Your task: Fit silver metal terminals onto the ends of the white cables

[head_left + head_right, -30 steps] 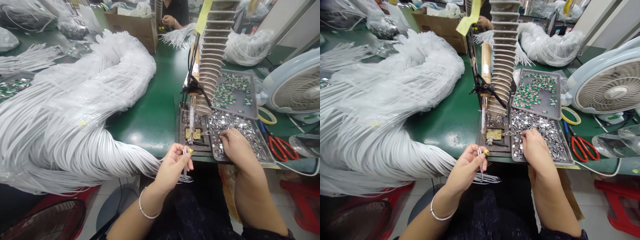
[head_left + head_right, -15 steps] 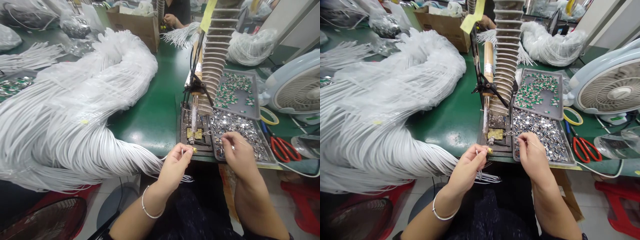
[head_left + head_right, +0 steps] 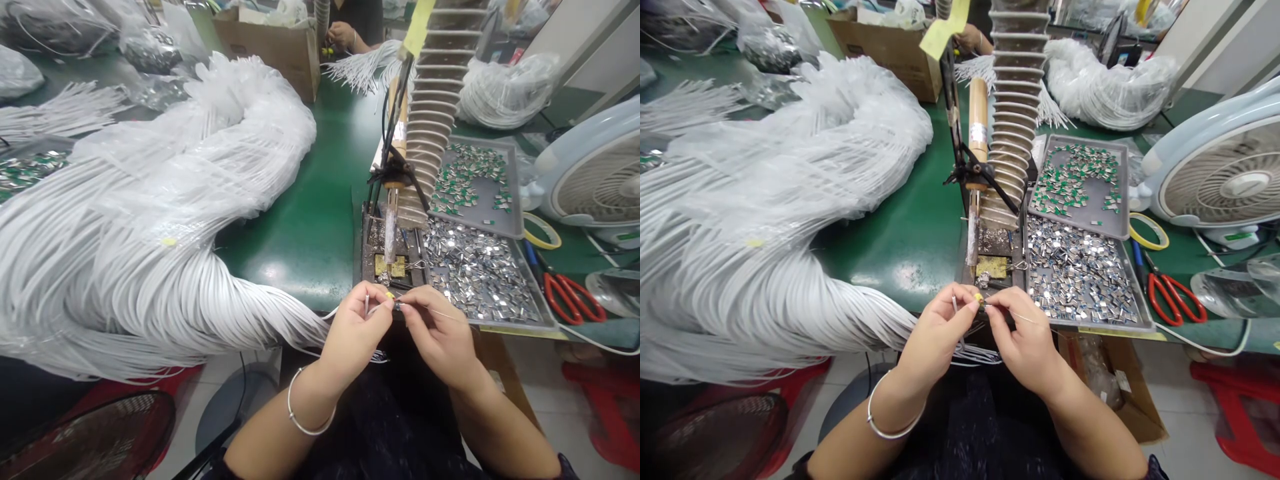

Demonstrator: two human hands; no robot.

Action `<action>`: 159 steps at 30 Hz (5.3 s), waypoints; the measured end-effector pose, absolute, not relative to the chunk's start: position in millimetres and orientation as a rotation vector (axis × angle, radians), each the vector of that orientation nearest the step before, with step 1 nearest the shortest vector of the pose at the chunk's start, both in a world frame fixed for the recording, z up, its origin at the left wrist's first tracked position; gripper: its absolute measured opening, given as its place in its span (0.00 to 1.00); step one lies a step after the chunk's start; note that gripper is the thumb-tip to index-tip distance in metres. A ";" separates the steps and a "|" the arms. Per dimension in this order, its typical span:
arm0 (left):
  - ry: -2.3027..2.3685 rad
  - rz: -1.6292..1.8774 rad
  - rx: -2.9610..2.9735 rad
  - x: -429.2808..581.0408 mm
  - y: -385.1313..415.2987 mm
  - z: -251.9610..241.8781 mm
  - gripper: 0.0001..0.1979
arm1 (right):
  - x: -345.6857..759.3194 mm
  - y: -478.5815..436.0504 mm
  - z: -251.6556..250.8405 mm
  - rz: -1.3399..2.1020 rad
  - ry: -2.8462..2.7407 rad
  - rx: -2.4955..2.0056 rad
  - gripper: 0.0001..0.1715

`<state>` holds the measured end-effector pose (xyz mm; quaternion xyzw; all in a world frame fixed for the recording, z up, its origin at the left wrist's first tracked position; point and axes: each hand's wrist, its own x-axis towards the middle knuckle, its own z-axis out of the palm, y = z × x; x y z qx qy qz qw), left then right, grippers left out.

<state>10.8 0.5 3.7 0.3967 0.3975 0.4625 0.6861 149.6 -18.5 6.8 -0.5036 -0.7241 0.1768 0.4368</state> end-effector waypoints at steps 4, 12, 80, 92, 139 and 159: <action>0.892 1.036 0.892 11.3 -0.5 4.9 0.05 | 143.6 -16.1 9.1 0.525 -1.737 -1.263 0.06; 0.913 0.999 0.929 10.9 -2.6 2.2 0.06 | 138.3 -16.5 8.7 0.662 -1.601 -1.326 0.08; 0.926 0.869 0.695 9.5 9.6 12.0 0.09 | 153.3 -19.5 -18.3 0.261 -1.671 -1.044 0.14; 0.975 0.884 0.722 9.5 17.8 18.9 0.10 | 150.4 -13.7 -12.7 0.253 -1.680 -1.042 0.12; 0.983 0.960 0.747 -1.3 25.3 35.0 0.10 | 137.5 -1.0 -2.7 0.130 -1.698 -1.004 0.13; 0.975 0.947 0.732 3.2 23.6 31.1 0.10 | 136.2 -0.3 -8.2 0.026 -1.708 -0.996 0.16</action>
